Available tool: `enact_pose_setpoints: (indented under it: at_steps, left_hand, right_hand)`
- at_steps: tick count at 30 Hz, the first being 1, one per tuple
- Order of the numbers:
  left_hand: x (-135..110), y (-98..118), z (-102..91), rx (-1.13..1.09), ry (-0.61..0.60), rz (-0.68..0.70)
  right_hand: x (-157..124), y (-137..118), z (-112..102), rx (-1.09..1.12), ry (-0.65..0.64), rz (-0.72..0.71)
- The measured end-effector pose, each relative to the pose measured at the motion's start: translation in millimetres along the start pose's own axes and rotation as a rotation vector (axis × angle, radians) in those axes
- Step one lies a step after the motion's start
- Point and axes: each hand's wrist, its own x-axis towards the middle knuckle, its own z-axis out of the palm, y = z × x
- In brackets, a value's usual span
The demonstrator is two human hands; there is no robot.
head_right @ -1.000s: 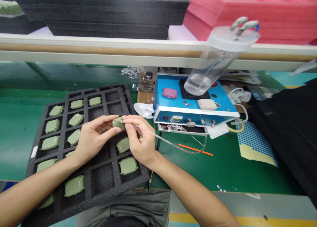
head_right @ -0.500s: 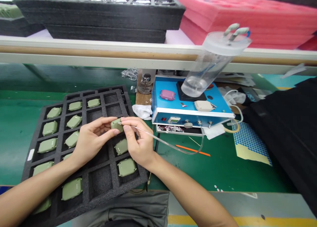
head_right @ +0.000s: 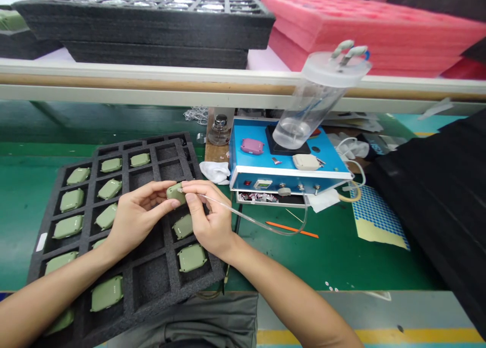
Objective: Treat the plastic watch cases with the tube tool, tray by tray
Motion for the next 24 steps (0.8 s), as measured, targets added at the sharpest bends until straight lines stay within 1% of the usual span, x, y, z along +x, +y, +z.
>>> enact_pose_setpoints:
  at_steps: [24]
  left_hand:
    - [-1.3,1.1,0.3,-0.018,0.009,-0.008]
  right_hand:
    - [-1.3,-1.2,-0.6,-0.024,-0.006,0.004]
